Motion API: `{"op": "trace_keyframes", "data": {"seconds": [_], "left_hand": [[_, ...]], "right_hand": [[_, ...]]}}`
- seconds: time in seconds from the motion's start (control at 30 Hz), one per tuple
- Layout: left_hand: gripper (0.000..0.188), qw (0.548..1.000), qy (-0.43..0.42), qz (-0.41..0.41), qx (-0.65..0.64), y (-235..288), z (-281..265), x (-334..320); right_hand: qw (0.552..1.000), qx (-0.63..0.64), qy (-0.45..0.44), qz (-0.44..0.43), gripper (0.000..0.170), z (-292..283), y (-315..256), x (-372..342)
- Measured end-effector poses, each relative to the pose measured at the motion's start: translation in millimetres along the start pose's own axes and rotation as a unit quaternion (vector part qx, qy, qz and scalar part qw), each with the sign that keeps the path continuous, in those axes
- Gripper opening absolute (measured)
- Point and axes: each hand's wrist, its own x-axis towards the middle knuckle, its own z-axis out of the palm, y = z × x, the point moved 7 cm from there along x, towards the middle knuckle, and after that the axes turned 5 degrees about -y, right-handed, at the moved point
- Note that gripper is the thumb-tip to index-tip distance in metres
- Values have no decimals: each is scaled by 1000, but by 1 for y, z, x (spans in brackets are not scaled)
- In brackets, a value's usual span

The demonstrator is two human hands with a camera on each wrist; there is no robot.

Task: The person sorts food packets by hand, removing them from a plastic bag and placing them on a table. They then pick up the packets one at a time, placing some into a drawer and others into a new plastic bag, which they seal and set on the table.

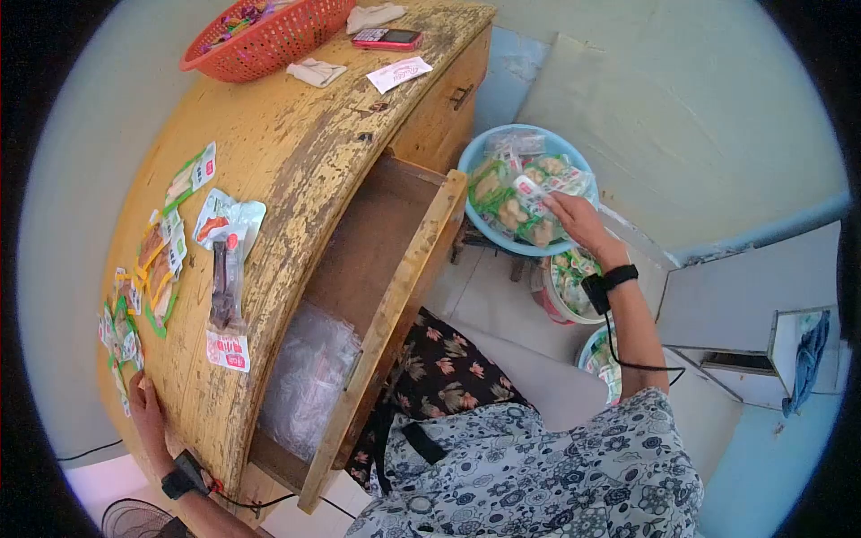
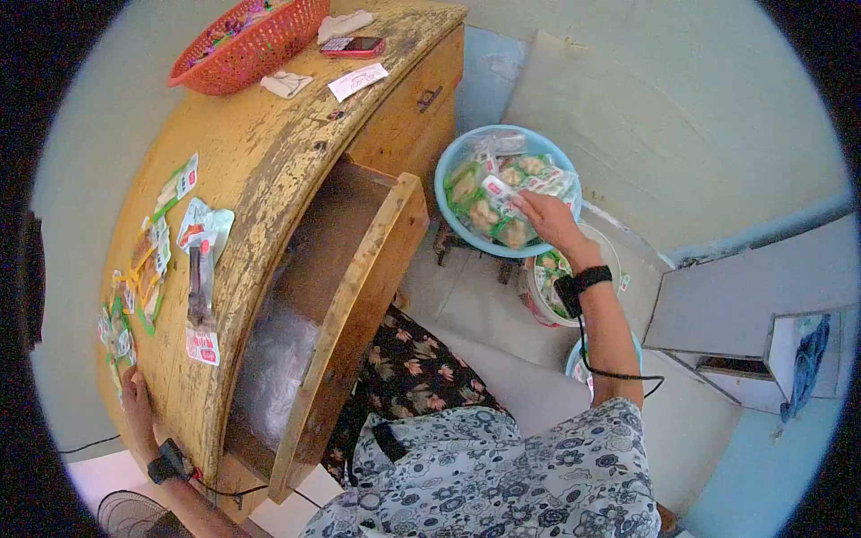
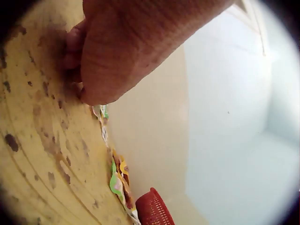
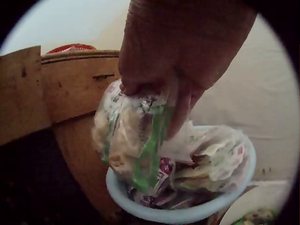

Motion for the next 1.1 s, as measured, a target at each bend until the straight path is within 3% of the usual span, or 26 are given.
{"op": "trace_keyframes", "data": {"seconds": [0.17, 0.27, 0.37, 0.5, 0.57, 0.63, 0.7, 0.77, 0.87, 1.03, 1.1], "left_hand": [[37, 999, 24, 36, 0, -9, 4, 2], [37, 1000, 14, 16, 21, -21, 1, 6], [36, 998, 24, 13, 52, -10, -1, 4], [37, 1000, 19, 4, 0, -7, 4, 2], [37, 999, 21, -18, 25, -3, 2, -1], [36, 999, 26, -6, 20, 9, 5, -1], [40, 997, 51, 11, 52, -1, 5, 2], [44, 999, 27, -3, 29, 9, 7, -4], [48, 999, 50, 6, 18, 9, 7, -5], [44, 995, 54, 68, 39, 14, 5, 0], [40, 993, 4, 86, 80, 22, 4, 8]], "right_hand": [[985, -120, -119, -24, 44, 55, 46, 44], [987, -133, -87, 37, 44, 77, 63, 50], [990, -124, -57, 30, 43, 74, 55, 43], [977, -173, -53, 114, 42, 58, 53, 35], [989, -128, 30, 74, 39, 46, 39, 22], [985, -82, 25, 148, 36, 42, 33, 11], [996, -7, 70, 52, 34, 43, 31, 2], [985, 86, 152, 1, 29, 40, 5, -14], [945, 257, 201, -27, 26, 35, -37, -33], [935, 315, 130, -97, 22, 14, -173, -49], [934, 314, 72, -155, 20, 10, -231, -57]]}}
